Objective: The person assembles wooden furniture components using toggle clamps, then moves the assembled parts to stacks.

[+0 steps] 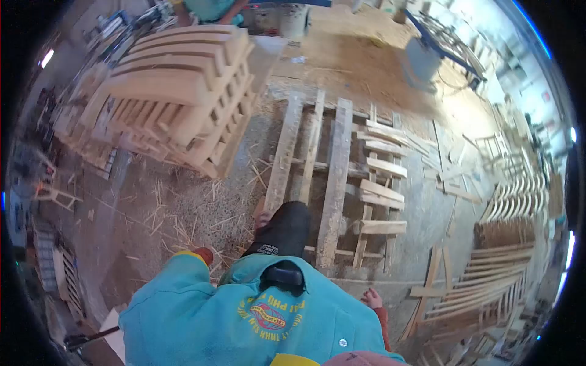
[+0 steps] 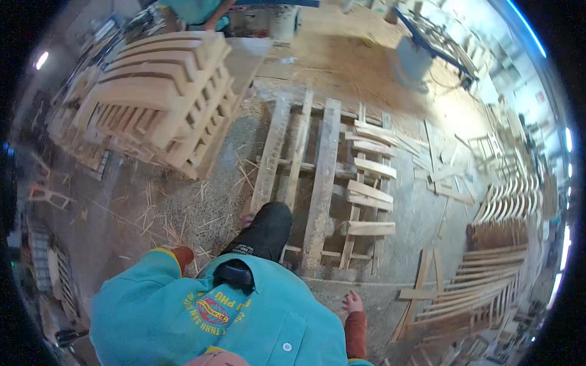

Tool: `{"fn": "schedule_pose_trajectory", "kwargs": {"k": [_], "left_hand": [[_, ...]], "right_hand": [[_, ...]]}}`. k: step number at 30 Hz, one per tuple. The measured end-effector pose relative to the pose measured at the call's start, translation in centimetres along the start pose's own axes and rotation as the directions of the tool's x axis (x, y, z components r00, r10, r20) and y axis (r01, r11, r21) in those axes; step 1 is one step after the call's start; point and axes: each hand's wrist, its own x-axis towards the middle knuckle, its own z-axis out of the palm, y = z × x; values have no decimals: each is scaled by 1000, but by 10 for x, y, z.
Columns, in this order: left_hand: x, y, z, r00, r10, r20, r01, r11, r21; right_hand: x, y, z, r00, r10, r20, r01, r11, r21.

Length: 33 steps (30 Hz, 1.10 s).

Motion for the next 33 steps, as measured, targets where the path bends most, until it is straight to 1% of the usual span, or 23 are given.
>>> {"fn": "schedule_pose_trajectory", "kwargs": {"k": [1, 2, 3, 4, 6, 7, 8, 9, 11, 13, 15, 16, 18, 19, 20, 21, 22, 23, 25, 26, 29, 31, 33], "left_hand": [[11, 0, 13, 993, 115, -15, -112, 984, 135], [24, 1, 9, 990, 136, -25, -133, 988, 80], [33, 0, 5, 982, 169, -84, -168, 986, 13], [38, 1, -14, 959, 204, -198, -224, 971, -82], [47, 2, -64, 857, 268, -440, -385, 901, -202], [67, 0, -74, 900, -67, -431, -260, 712, -652], [72, -5, -94, 871, -74, -485, -375, 537, -756], [71, -13, -121, 838, -100, -536, -479, 333, -812], [-11, -34, -203, 899, -133, -417, -388, 197, -900], [-4, -100, -205, 943, -92, -320, -333, -209, -920], [-12, -173, -197, 899, -134, -416, -426, -52, -903], [-43, -216, -195, 820, -157, -550, -487, 312, -816], [-47, -307, -136, 906, -325, -270, -251, 100, -963], [-57, -343, -89, 867, -462, -187, -300, -184, -936], [-95, -377, -58, 776, -585, -236, -222, 97, -970], [-64, -432, 42, 767, -618, -175, -211, 15, -977], [-105, -445, 76, 692, -719, -62, -47, 42, -998], [-140, -453, 104, 649, -759, 53, 39, -36, -999], [-192, -446, 164, 603, -758, 247, 135, -209, -969], [-212, -436, 189, 597, -737, 316, 158, -278, -948], [-247, -391, 239, 619, -652, 439, 182, -424, -887], [-254, -363, 251, 663, -591, 459, 162, -486, -859], [-262, -350, 255, 686, -561, 464, 141, -523, -841]], "right_hand": [[-7, 3, 8, 999, -23, 26, 23, 1000, -7], [-13, 9, 15, 995, -78, 56, 79, 997, -18], [-18, 17, 21, 987, -133, 86, 136, 990, -26], [-23, 23, 35, 984, -151, 98, 155, 987, -42], [-24, 12, 79, 982, -142, 127, 155, 983, -101], [-24, 6, 105, 982, -124, 140, 144, 980, -141], [-22, -2, 132, 982, -107, 155, 136, 973, -186], [-18, -11, 164, 980, -94, 175, 134, 964, -231], [-12, -38, 234, 969, -88, 232, 163, 932, -325], [-11, -70, 311, 949, -99, 299, 222, 885, -410], [-12, -96, 385, 922, -117, 369, 301, 816, -494], [-14, -106, 420, 905, -127, 406, 347, 774, -530], [-1, -121, 484, 865, -146, 479, 437, 687, -580], [8, -129, 511, 842, -153, 517, 479, 652, -588], [11, -145, 539, 812, -160, 562, 530, 606, -594], [-6, -158, 568, 779, -167, 604, 578, 565, -589], [-63, -198, 613, 703, -229, 673, 689, 454, -565], [-121, -238, 659, 616, -288, 733, 782, 330, -528], [-138, -255, 708, 559, -261, 787, 829, 150, -539], [-128, -250, 725, 564, -221, 796, 821, 251, -512], [-120, -255, 765, 533, -87, 842, 835, 216, -506], [-139, -266, 794, 495, -64, 866, 865, 129, -485], [-163, -279, 829, 451, -32, 892, 892, 49, -449]]}}
